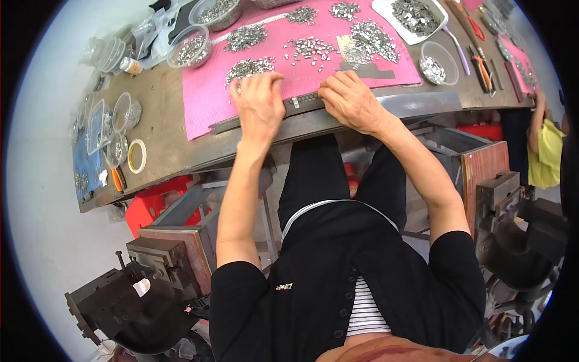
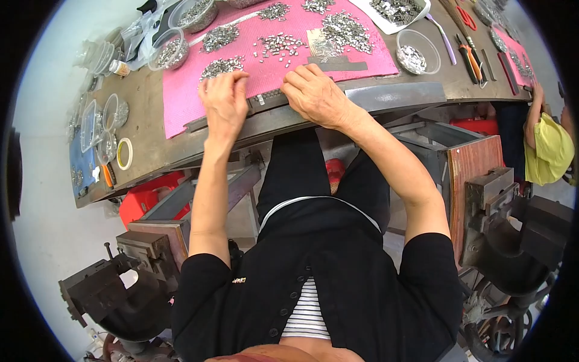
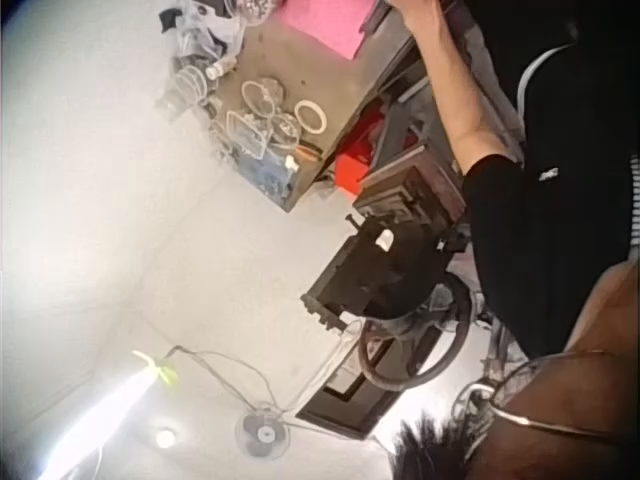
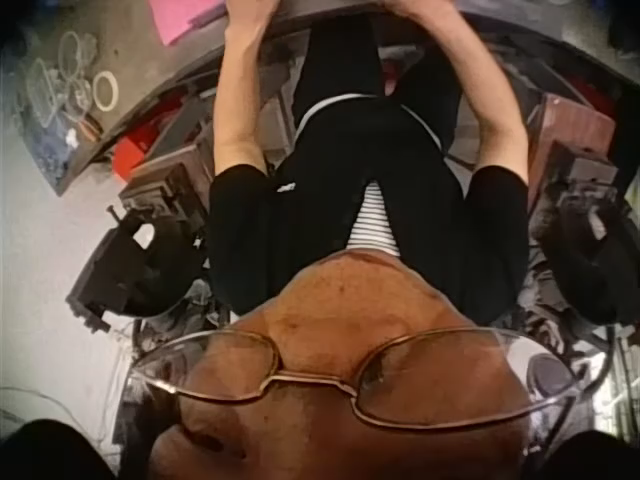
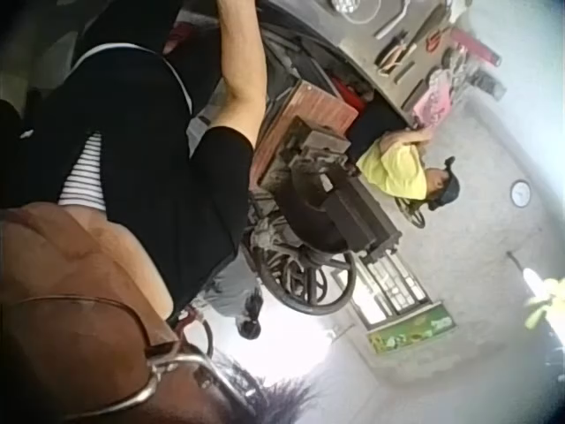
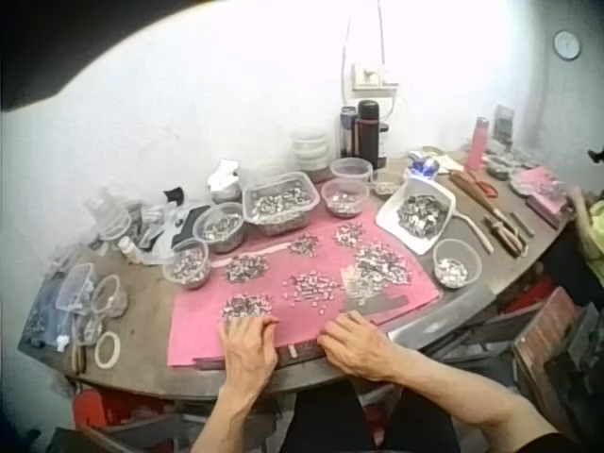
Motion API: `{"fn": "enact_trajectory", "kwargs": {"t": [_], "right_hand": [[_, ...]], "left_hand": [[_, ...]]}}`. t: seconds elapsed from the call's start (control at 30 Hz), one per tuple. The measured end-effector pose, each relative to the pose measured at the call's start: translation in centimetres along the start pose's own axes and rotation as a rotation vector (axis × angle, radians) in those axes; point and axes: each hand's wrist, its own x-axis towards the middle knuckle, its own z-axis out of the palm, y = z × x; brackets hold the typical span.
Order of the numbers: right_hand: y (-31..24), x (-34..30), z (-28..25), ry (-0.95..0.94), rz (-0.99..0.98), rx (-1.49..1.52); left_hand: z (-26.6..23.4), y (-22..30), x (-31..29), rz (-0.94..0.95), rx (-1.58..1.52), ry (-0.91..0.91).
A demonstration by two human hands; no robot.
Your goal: The recorder is picking small star-shaped metal pieces and placing them into a loading jig, then using a manual punch press to process the assembly.
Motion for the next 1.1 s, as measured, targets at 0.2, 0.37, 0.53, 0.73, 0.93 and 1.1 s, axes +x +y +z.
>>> {"fn": "enact_trajectory", "kwargs": {"t": [0.2,0.37,0.53,0.73,0.93,1.1], "right_hand": [[0.0,-0.2,0.0,-0.015,-0.008,0.006],[0.5,-1.3,-0.3,0.148,0.148,0.165],[1.1,-3.0,-2.2,0.279,0.361,0.219],[8.3,-5.2,-9.6,0.262,0.565,-0.061],[17.4,-9.2,-13.6,-0.29,0.769,-0.117],[17.5,-8.9,-13.4,-0.416,0.89,-0.02]], "left_hand": [[0.3,-3.2,2.7,0.122,0.122,-0.063],[0.5,-3.8,2.9,0.108,0.168,-0.162],[0.3,-3.5,2.7,0.021,-0.066,-0.173],[-2.0,-0.1,2.8,-0.158,-0.473,-0.273],[1.8,4.1,0.4,0.102,-0.337,-0.101],[2.1,4.4,-0.3,0.144,-0.238,-0.038]]}}
